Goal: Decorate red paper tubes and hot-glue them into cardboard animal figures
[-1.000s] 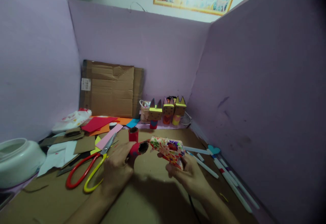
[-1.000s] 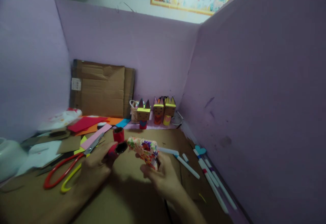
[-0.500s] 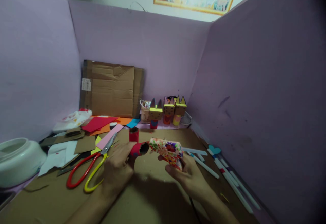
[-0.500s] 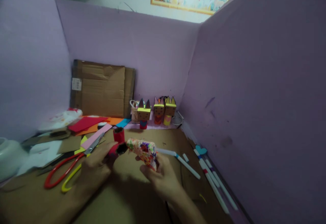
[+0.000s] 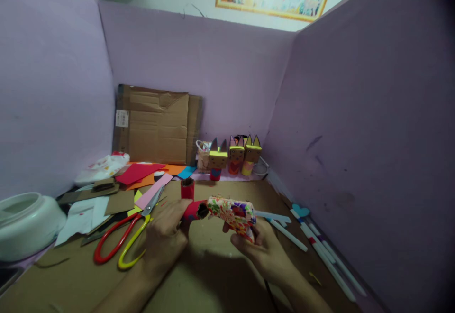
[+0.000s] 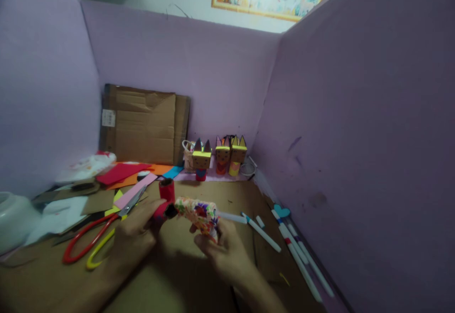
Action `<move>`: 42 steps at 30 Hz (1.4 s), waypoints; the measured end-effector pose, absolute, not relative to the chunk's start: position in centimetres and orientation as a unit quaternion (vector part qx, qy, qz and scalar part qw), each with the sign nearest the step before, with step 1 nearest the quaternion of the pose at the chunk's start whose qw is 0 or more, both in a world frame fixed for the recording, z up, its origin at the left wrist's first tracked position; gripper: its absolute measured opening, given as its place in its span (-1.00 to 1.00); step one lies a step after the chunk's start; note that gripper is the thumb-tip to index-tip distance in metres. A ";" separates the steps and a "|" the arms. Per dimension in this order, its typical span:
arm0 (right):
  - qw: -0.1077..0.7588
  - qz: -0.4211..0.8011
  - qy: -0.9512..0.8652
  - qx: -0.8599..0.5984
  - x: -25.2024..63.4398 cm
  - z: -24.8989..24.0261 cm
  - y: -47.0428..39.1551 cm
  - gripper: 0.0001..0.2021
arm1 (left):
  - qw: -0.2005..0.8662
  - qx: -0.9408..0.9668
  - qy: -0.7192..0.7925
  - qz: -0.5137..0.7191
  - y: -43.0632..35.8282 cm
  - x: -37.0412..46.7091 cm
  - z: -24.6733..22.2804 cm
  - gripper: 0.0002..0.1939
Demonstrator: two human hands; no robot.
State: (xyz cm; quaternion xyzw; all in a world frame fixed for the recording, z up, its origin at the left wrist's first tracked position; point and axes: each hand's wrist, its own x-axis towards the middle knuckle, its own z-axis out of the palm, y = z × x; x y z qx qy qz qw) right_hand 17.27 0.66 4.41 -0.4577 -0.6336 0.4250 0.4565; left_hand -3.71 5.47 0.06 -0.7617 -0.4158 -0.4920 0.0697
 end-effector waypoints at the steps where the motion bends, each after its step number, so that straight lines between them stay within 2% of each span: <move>1: 0.454 0.425 -0.635 -0.458 17.3 4.4 0.7 -0.78 | 0.072 -0.761 -0.417 -0.492 5.5 -3.7 0.1 -0.77; 10: 0.465 0.403 -0.644 -0.455 17.2 4.0 0.6 -0.79 | 0.072 -0.758 -0.422 -0.492 5.3 -3.6 0.1 -0.77; 15: 0.447 0.416 -0.653 -0.448 17.2 4.1 0.6 -0.80 | 0.067 -0.763 -0.417 -0.489 5.4 -3.5 -0.1 -0.68; 26: 0.449 0.448 -0.631 -0.447 17.1 4.3 0.3 -0.74 | 0.079 -0.769 -0.415 -0.480 5.3 -3.6 0.0 -0.62; 33: 0.447 0.451 -0.630 -0.448 17.1 4.2 0.4 -0.76 | 0.073 -0.762 -0.417 -0.490 5.4 -3.5 0.1 -0.72; 42: 0.446 0.461 -0.628 -0.440 17.0 4.4 0.4 -0.77 | 0.061 -0.760 -0.416 -0.495 5.4 -3.5 0.1 -0.72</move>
